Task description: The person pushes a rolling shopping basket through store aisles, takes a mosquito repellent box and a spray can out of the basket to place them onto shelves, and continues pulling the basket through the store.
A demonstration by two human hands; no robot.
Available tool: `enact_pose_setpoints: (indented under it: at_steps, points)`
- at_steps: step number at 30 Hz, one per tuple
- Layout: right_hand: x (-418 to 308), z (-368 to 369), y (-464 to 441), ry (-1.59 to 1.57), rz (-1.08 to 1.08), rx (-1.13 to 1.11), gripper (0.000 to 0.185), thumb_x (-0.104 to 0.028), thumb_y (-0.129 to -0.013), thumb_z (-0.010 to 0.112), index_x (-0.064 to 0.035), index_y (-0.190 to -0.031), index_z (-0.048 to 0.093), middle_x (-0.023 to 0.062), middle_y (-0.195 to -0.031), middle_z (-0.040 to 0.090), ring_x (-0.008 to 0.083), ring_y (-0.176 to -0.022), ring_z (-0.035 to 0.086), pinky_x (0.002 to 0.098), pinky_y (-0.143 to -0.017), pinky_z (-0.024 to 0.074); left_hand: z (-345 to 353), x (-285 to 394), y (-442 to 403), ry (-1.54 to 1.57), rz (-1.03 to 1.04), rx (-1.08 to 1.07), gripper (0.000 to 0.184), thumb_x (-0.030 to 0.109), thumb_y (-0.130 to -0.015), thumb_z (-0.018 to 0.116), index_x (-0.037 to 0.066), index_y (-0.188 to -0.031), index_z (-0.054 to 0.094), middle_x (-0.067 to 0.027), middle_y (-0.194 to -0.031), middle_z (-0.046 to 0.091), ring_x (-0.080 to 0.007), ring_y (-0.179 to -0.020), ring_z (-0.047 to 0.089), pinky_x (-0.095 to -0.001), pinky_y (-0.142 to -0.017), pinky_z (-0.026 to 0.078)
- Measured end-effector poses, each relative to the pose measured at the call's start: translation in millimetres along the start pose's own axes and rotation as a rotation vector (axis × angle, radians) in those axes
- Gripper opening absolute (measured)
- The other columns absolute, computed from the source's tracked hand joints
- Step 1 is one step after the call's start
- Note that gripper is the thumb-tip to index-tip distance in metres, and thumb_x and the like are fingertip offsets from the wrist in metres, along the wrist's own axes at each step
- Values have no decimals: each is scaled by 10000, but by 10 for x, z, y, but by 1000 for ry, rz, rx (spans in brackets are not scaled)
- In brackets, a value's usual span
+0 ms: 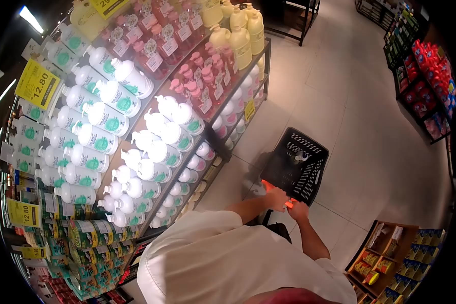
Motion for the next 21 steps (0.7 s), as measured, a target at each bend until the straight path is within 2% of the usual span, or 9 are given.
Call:
enact_pose_setpoints:
  at_steps: [3,6,9,12,14,17,18,21]
  points:
    - [86,-188,-190,36,-1,46,235,-314,-743,668,-89,-794,713,108,-797,692,305,-758,675,423,-690,545,-27,-125,-269,24,-2,6,322,297,-712,650,45,-904,710,-157,-839,693,-323,-798,676,-435,-708,526]
    - [199,-364,-386,36,33,10,259,-333,-745,670,-97,-840,716,103,-844,696,301,-807,673,422,-718,542,10,-280,-581,28,-118,-244,323,280,-739,605,41,-934,701,-181,-934,688,-334,-868,674,-432,-757,531]
    - [292,-543,-573,-36,30,8,307,-371,-745,676,-96,-874,715,118,-854,696,312,-815,670,434,-719,538,-201,-375,-805,76,-180,-179,266,236,-739,597,44,-878,716,-185,-916,694,-335,-879,676,-437,-751,537]
    - [490,-697,-885,-18,6,30,335,-378,-721,699,-88,-887,713,147,-830,697,337,-773,670,447,-690,540,-412,-479,-1083,55,-234,-264,266,206,-736,603,54,-923,717,-158,-931,704,-322,-870,682,-426,-741,534]
    - [612,-754,-1088,-13,-14,36,332,-373,-716,700,-89,-889,714,152,-822,695,340,-766,671,447,-681,541,-489,-573,-1275,31,-257,-217,263,230,-742,613,67,-919,719,-151,-926,706,-312,-870,685,-421,-739,535]
    - [701,-1044,-1351,-29,-54,58,320,-361,-704,697,-77,-852,706,155,-795,687,340,-756,669,449,-671,540,-570,-769,-1571,0,-319,-194,267,270,-747,628,83,-914,721,-143,-907,708,-299,-858,689,-416,-720,538]
    - [757,-1099,-1460,-32,-120,129,360,-405,-738,677,-45,-729,693,157,-721,670,333,-687,664,441,-625,527,-602,-809,-1692,-6,-340,-193,270,284,-748,633,87,-912,721,-140,-899,708,-294,-852,691,-414,-712,538]
    - [934,-1195,-1858,-12,-191,107,357,-397,-730,678,-40,-733,692,166,-731,673,333,-685,665,440,-624,528,-782,-970,-2013,-10,-418,-179,235,291,-763,647,116,-898,728,-118,-906,706,-281,-873,680,-423,-750,518]
Point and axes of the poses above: each hand's wrist, its own y-axis away from the middle knuckle, its own z-axis out of the palm, x = y × z, the point moved 7 cm from there along -y, towards the middle knuckle
